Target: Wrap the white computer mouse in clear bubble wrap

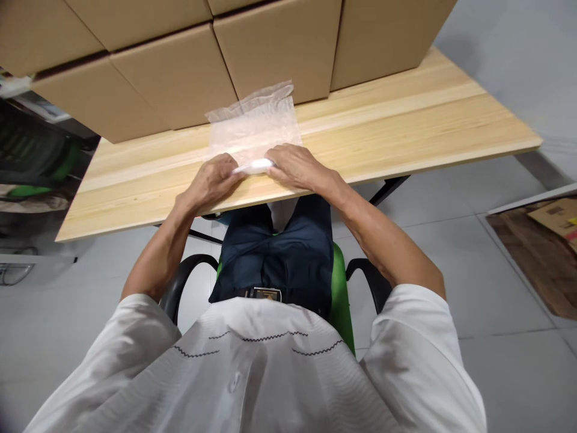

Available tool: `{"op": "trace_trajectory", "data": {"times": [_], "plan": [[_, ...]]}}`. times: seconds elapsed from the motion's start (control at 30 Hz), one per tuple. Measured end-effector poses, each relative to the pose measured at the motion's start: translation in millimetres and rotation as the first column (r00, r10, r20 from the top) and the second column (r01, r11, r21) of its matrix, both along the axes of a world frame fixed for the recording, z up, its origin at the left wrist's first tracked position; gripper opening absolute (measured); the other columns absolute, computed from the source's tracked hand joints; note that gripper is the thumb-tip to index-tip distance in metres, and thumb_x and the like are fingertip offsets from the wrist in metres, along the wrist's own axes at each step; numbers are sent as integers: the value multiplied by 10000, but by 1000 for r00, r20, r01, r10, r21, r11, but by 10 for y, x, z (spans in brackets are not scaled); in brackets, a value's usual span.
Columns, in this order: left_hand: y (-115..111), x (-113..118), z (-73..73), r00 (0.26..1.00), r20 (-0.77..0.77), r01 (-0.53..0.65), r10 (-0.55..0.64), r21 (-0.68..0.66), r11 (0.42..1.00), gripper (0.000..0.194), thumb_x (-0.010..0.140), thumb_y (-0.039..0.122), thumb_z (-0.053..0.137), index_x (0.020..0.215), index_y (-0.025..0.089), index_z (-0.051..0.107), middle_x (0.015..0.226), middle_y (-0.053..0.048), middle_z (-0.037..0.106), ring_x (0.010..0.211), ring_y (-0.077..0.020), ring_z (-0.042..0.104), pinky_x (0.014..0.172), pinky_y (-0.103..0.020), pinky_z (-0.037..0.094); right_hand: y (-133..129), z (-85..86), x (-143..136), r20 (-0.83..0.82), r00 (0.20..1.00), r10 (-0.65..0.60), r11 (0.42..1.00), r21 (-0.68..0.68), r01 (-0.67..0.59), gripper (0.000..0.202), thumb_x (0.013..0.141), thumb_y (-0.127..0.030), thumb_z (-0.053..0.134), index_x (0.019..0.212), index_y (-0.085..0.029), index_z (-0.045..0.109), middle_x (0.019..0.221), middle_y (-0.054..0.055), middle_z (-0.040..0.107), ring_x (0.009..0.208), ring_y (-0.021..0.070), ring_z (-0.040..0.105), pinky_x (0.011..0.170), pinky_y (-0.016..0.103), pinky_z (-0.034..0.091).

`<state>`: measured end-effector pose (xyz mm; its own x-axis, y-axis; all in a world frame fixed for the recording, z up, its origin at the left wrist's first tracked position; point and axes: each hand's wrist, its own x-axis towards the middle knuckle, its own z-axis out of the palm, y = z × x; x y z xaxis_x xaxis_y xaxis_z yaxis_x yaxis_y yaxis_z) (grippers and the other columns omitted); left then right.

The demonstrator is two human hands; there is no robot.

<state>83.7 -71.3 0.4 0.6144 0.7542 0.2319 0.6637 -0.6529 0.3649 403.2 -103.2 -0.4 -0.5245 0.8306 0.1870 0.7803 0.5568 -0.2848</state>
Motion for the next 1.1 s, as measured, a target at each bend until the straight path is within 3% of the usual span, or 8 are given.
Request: {"op": "trace_trajectory", "data": {"times": [0.2,0.37,0.47,0.6,0.83,0.97,1.1], "plan": [[80,-175,300,992,91,-58,87,-279,959,372,1097,468,802,840,237,664,910,-31,678,831,-206,587,790,-366,478,233,140,54,-4,1000,18,992,-126,-18,393,1154,-425,643,1359,-220,910,1298,191,937,1227,428,779,1074,514,537],[30,-290,393,958,172,-129,230,-456,881,539,990,511,888,688,242,532,718,11,444,712,-142,377,663,-326,271,431,290,62,44,998,40,974,-223,-29,350,1201,-521,698,1171,-251,918,1081,136,906,1107,368,775,1001,486,535],[-14,-380,366,936,201,-170,290,-464,870,580,967,533,875,658,256,470,681,21,371,683,-132,316,640,-326,208,500,343,50,68,997,35,963,-271,-15,410,1236,-580,679,1091,-264,896,1002,102,873,1038,336,751,960,477,530],[-49,-468,302,920,222,-198,322,-445,873,538,957,569,798,665,270,459,692,23,360,674,-132,296,639,-344,189,560,328,40,70,997,22,956,-294,-1,416,1249,-521,626,1027,-266,869,1013,98,875,1041,332,756,972,486,530],[-112,-487,248,892,235,-257,387,-441,860,343,855,477,794,718,270,556,753,-1,493,739,-165,409,643,-360,286,569,232,29,44,997,57,974,-223,-46,370,1276,-421,576,978,-287,751,1157,121,907,1033,307,758,993,473,557],[-203,-478,238,866,259,-280,428,-458,843,368,912,425,810,761,279,507,761,8,440,733,-163,364,620,-355,248,464,118,-15,53,999,-11,994,-104,17,384,1316,-465,502,1159,-283,802,1146,143,897,1067,357,776,1036,506,569],[-176,-486,196,864,249,-307,437,-427,850,371,931,385,805,760,282,492,772,-7,455,768,-187,396,637,-356,274,401,-12,-103,114,991,-73,997,10,73,493,1332,-440,395,1346,-209,830,1176,209,909,1132,415,805,1100,554,569]]}}
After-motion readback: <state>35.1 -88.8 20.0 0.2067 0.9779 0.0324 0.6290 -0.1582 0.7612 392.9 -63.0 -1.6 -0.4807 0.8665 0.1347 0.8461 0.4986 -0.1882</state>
